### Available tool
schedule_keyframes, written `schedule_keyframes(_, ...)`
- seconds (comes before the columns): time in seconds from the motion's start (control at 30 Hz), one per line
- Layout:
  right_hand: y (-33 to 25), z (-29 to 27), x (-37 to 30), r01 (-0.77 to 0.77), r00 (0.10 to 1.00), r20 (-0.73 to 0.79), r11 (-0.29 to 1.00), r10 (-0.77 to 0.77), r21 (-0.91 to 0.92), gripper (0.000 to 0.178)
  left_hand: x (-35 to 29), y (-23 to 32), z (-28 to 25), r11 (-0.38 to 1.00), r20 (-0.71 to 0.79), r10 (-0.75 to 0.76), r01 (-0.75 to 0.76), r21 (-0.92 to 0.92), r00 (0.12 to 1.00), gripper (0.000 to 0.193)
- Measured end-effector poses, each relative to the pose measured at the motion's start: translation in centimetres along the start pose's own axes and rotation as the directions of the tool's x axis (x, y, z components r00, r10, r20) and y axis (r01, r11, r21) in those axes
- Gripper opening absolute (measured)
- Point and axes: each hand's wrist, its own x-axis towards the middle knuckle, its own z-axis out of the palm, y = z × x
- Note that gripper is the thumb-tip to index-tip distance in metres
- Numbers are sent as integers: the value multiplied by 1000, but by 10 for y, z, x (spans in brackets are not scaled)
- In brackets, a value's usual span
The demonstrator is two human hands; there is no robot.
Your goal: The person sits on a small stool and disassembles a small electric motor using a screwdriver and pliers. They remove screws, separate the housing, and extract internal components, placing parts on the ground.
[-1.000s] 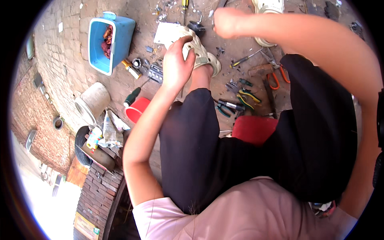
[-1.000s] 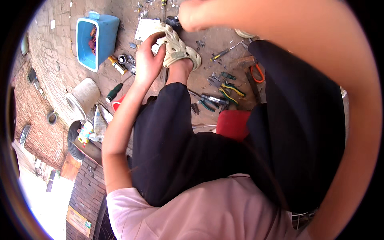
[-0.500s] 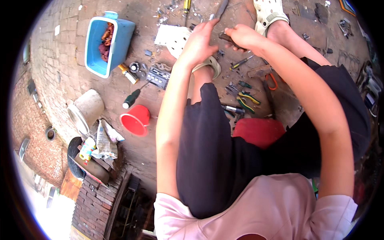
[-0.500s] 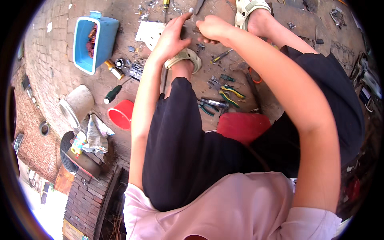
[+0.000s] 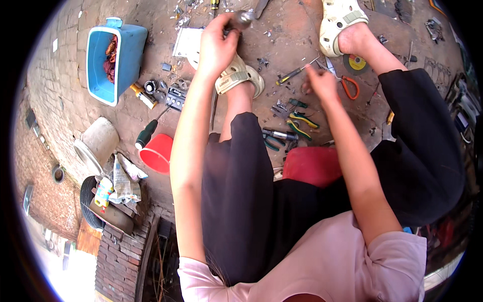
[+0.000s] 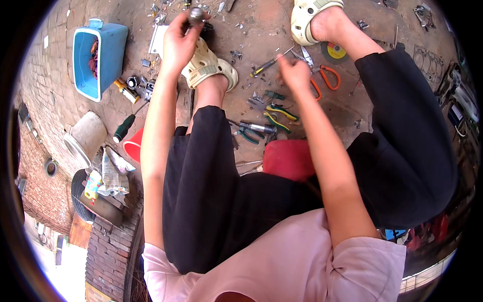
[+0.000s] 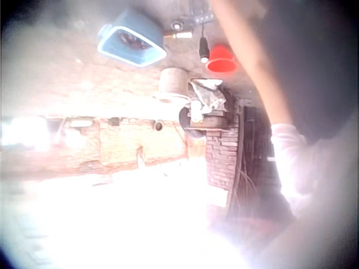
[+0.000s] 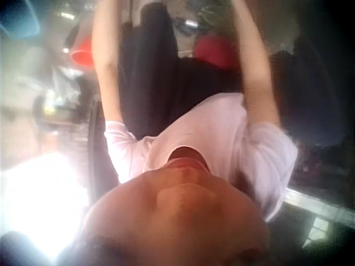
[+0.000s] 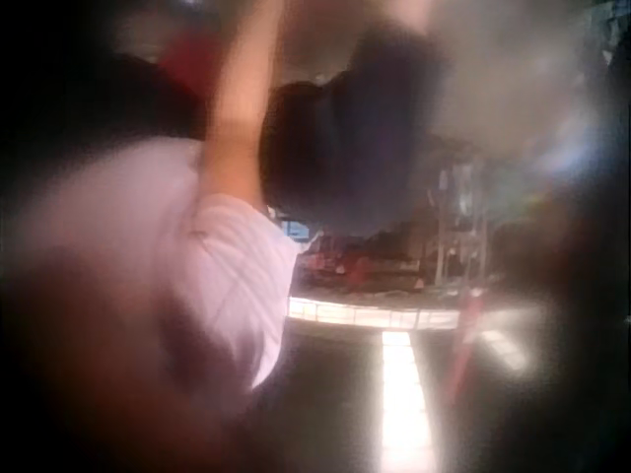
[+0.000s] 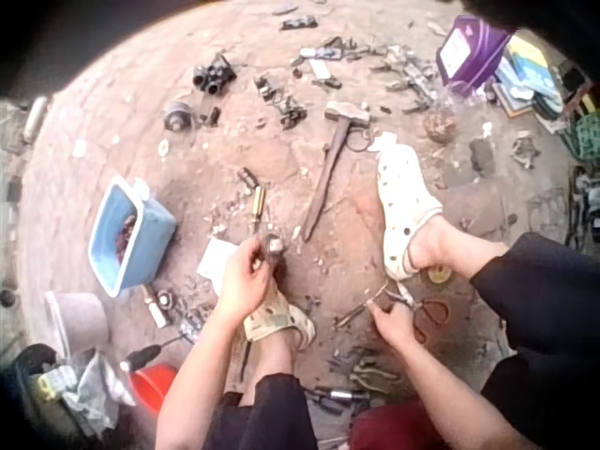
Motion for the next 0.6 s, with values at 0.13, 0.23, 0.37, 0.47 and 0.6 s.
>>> schedule_keyframes(0.13, 19, 41, 6, 13, 1000, -15, 928, -20, -371, 46, 6, 14, -10, 880, -79, -54, 10, -476, 995, 11)
schedule_keyframes(0.23, 26, 61, 5, 31, 995, -85, 973, -52, -230, 41, 10, 18, -23, 791, -176, -65, -57, -609, 982, 12)
schedule_keyframes(0.37, -9, 67, -40, 242, 969, -4, 960, -245, -141, 35, 5, 29, -39, 661, -237, -121, -100, -744, 964, 14)
schedule_keyframes(0.47, -15, 81, -32, 463, 886, 22, 886, -463, -24, 30, 1, 31, -49, 642, -218, -145, -76, -763, 965, 14)
schedule_keyframes(0.6, -53, 80, -9, 513, 851, 190, 852, -490, -105, 34, -6, 32, -55, 633, -195, -215, -15, -774, 957, 13)
